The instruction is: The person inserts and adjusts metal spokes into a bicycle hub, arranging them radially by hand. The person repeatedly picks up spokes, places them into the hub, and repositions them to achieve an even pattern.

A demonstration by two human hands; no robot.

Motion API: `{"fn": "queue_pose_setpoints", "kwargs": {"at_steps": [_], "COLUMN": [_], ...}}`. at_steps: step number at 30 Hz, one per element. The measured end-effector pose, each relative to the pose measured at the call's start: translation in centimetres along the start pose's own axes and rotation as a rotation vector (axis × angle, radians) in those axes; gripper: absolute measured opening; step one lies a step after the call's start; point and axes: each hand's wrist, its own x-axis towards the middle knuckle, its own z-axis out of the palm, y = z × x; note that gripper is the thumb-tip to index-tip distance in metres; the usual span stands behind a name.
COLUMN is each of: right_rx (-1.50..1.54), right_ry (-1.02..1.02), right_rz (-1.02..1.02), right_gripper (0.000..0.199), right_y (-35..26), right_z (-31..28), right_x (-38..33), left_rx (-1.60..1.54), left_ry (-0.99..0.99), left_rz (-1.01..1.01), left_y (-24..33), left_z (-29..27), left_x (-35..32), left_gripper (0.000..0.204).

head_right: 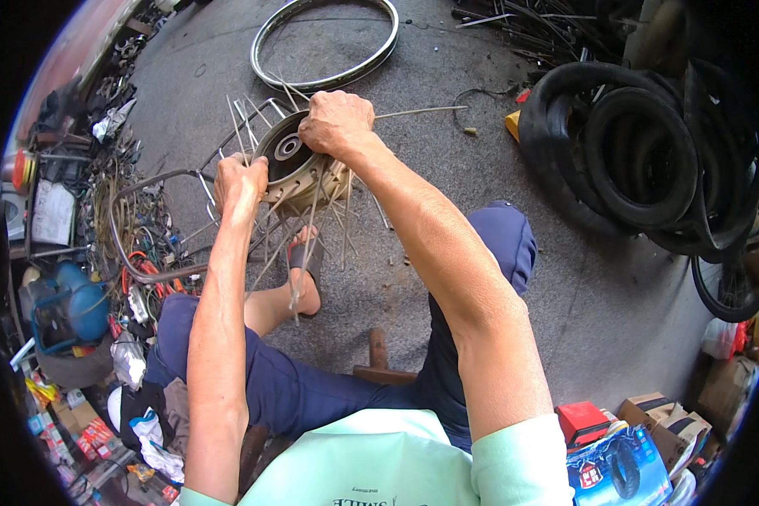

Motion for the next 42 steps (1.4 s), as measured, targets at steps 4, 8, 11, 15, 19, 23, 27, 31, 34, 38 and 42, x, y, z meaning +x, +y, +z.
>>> {"fn": "queue_pose_setpoints", "kwargs": {"at_steps": [4,8,11,15,19,23,27,31,34,38,42], "right_rx": [-0.086,0.001,0.155,0.419,1.187,1.223,1.269,1.61,1.399,1.218,1.098], "right_ry": [0.119,0.526,0.37,0.292,0.655,0.445,0.456,0.208,0.255,0.191,-0.072], "right_rz": [-0.105,-0.174,0.087,0.347,0.512,0.539,0.317,0.474,0.361,0.307,0.322], "right_gripper": [0.038,0.038,0.036,0.031,0.032,0.026,0.052,0.079,0.082,0.061,0.052], "right_y": [0.2,0.0,0.3,3.3,8.0,7.6,5.0,4.1,1.2,0.5,0.4], "right_z": [-0.8,-2.5,-4.8,-2.0,6.5,11.4,13.6,11.9,11.9,10.8,8.4], "right_x": [-1.0,-4.4,-8.1,-12.2,-16.6,-19.3,-17.8,-18.8,-18.7,-18.4,-19.0], "left_rx": [0.014,-0.015,-0.021,0.002,-0.025,-0.034,-0.047,-0.054,-0.051,-0.058,-0.068], "left_ry": [0.077,0.07,0.102,0.113,0.114,0.133,0.134,0.153,0.162,0.159,0.146], "left_rz": [0.046,0.018,0.029,0.019,0.029,-0.001,0.033,0.023,0.006,0.015,-0.01], "left_y": [-0.1,-0.2,-0.3,-0.4,0.0,-0.5,-0.1,-0.7,-1.1,-0.4,-0.7], "left_z": [0.6,0.2,0.3,0.7,0.7,0.6,1.2,0.6,0.7,0.6,0.5], "left_x": [-0.4,-1.0,-1.4,-1.5,-2.2,-2.1,-2.6,-2.6,-2.4,-3.1,-3.1], "left_gripper": [0.033,0.034,0.034,0.032,0.032,0.032,0.032,0.033,0.032,0.033,0.033]}}
